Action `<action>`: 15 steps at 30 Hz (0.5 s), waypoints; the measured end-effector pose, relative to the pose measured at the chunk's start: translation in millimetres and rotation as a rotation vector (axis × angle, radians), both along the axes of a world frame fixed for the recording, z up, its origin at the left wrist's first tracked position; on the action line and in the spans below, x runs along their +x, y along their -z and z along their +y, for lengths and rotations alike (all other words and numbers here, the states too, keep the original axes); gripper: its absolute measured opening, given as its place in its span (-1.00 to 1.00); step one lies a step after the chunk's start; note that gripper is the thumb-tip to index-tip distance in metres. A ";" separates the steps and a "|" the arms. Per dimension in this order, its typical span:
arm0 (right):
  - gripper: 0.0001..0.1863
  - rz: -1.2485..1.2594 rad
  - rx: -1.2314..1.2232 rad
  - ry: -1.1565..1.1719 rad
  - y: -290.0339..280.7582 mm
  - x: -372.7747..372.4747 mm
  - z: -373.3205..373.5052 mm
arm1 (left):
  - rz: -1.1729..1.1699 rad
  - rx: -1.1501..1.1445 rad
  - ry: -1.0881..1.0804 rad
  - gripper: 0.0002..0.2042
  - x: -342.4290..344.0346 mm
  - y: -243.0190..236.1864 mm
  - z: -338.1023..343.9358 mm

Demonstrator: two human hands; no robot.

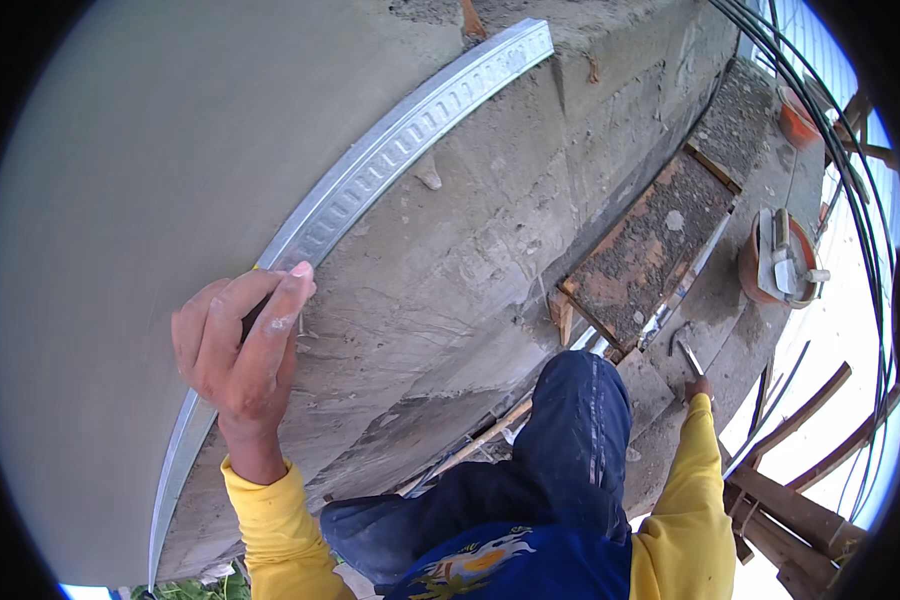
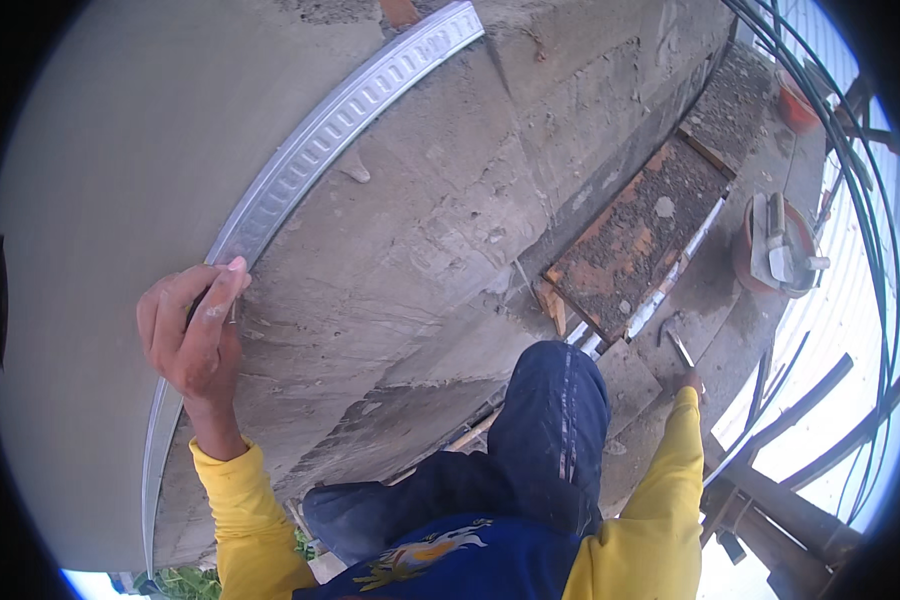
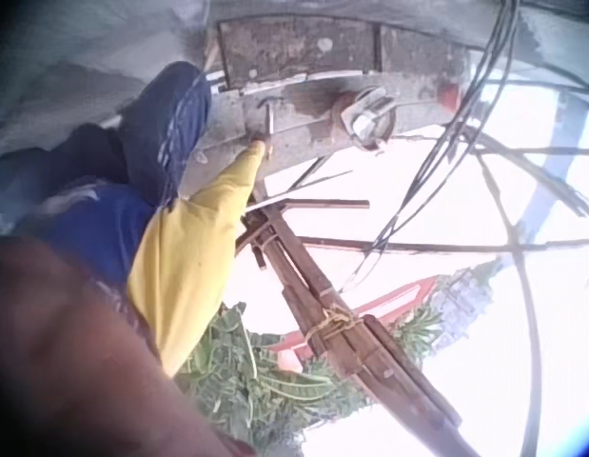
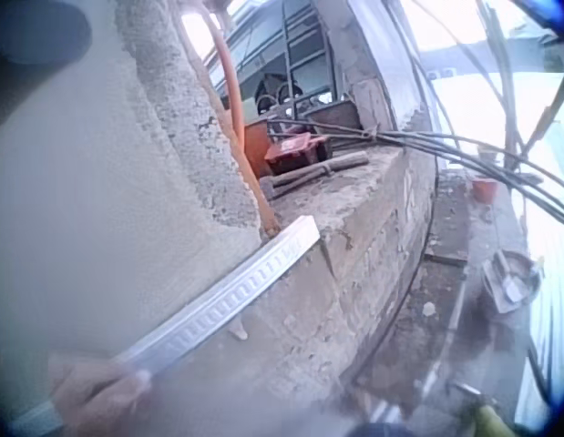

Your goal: The person positions a long metal trim strip along the edge of a concrete wall and secures it by hammering nails into the strip. The person then uses the hammer to remove debris from the wall surface.

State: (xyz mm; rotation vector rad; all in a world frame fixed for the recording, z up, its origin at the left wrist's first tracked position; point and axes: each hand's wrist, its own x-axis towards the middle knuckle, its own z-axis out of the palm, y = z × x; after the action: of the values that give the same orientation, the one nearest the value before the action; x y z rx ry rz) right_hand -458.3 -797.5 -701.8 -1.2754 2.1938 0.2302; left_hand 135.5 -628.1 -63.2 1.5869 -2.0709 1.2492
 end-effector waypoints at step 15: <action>-0.50 0.235 0.023 -0.217 16.9 12.1 -11.3 | -0.005 -0.108 0.021 -0.78 -17.1 -5.2 -13.3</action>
State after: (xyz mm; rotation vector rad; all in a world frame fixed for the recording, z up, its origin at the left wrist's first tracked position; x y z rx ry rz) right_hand -446.2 -808.8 -718.7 -1.5419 2.2345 0.5128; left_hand 118.4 -641.5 -58.1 1.5125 -1.9817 1.3351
